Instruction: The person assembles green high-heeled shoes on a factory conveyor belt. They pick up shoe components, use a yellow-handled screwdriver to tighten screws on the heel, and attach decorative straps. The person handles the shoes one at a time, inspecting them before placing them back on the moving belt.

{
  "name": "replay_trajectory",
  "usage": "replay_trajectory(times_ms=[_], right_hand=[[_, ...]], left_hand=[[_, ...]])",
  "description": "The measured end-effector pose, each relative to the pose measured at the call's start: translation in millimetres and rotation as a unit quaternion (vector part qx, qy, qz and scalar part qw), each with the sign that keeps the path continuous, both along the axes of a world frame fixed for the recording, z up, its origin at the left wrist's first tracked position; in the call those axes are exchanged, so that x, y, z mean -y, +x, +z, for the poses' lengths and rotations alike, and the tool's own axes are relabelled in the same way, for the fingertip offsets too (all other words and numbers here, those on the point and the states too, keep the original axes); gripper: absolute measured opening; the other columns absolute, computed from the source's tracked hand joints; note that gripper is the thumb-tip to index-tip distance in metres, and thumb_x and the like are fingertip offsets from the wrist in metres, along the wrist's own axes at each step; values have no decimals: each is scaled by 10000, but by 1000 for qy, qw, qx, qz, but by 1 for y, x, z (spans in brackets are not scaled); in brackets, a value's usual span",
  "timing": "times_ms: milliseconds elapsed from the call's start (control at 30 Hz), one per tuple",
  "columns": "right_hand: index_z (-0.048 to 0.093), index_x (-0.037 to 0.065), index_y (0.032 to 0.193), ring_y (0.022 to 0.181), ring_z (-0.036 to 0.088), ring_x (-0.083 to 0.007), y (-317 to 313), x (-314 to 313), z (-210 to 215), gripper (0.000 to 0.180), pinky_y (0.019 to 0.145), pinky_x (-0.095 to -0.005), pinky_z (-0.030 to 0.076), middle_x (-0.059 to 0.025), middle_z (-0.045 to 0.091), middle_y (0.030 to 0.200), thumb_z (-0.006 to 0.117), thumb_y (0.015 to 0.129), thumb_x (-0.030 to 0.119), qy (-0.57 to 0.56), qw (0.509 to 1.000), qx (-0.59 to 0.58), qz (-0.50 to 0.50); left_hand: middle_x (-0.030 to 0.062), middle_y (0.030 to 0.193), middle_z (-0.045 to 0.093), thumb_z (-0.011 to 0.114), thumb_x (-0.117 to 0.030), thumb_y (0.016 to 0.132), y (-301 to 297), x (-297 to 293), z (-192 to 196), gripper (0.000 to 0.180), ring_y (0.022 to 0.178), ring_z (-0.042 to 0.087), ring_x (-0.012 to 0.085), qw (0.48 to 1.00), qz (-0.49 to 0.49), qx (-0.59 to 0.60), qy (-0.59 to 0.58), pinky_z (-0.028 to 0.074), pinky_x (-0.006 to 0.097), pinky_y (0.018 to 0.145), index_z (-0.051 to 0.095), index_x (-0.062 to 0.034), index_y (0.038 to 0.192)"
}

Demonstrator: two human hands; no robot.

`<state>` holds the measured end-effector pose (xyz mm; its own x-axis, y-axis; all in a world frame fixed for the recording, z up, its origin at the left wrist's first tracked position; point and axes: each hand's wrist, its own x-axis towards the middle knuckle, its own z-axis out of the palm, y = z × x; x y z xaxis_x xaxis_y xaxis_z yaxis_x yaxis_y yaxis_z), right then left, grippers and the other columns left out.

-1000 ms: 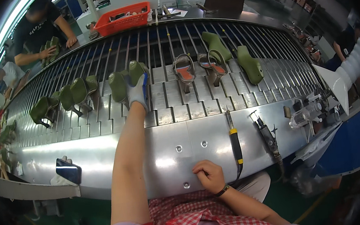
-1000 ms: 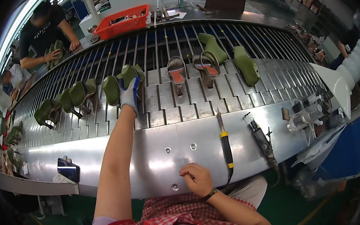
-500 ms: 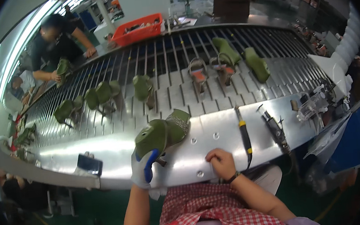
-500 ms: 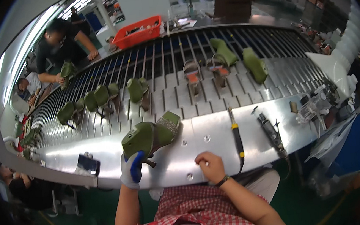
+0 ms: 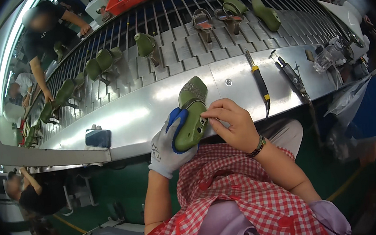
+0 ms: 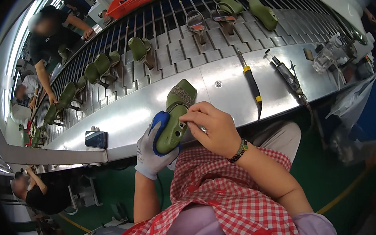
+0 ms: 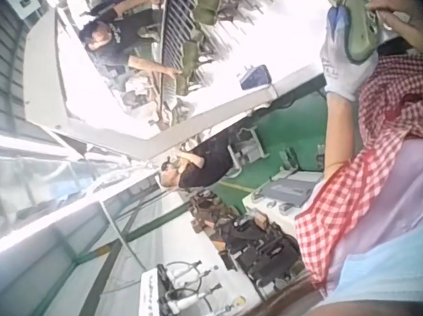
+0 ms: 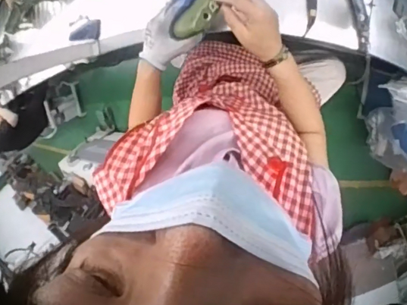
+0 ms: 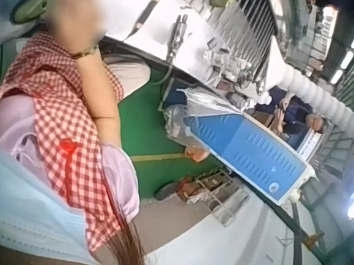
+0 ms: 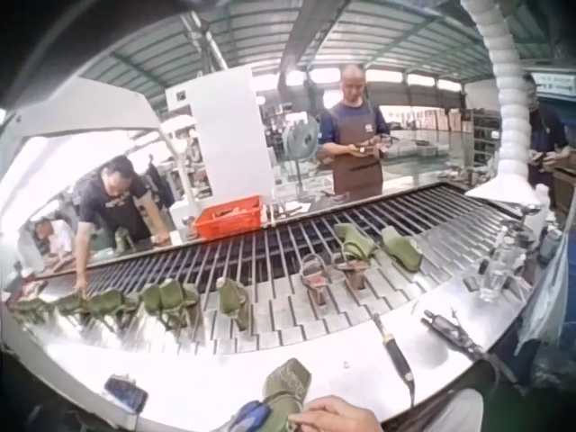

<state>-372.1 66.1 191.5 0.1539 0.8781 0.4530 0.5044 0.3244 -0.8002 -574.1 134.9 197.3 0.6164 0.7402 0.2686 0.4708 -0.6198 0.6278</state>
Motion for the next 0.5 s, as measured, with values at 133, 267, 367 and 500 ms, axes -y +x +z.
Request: replay_trajectory(times_ms=[133, 267, 367, 500], right_hand=[[674, 69, 935, 787, 656, -231, -4, 2, 2, 117, 683, -306, 523, -86, 627, 970, 670, 819, 82, 9, 1000, -19, -11], [621, 41, 908, 783, 640, -262, -6, 0, 1, 81, 682, -328, 513, -98, 613, 946, 645, 842, 82, -6, 1000, 4, -16], [580, 29, 926, 776, 621, -279, -10, 2, 2, 86, 680, -334, 502, -106, 596, 932, 615, 862, 74, -20, 1000, 20, -4], [554, 23, 936, 760, 602, -260, -14, 7, -5, 72, 691, -313, 488, -105, 576, 917, 576, 902, 83, -27, 998, -51, 31]], left_hand=[[208, 1173, 610, 773, -209, 592, 0, 1, 3, 746, 1006, 638, 371, 1000, -7, -18, 4, 524, 407, 859, 532, -85, 1287], [203, 1176, 612, 764, -197, 595, 1, 4, 5, 734, 1007, 640, 366, 1000, -10, -10, 8, 525, 404, 859, 536, -82, 1284], [191, 1206, 595, 762, -215, 597, -2, 3, 3, 735, 1005, 639, 363, 1000, -10, -4, 14, 532, 403, 846, 533, -103, 1287], [170, 1268, 563, 762, -251, 606, -7, 0, 3, 742, 999, 636, 359, 1000, -12, -9, 1, 541, 410, 827, 519, -140, 1299]])
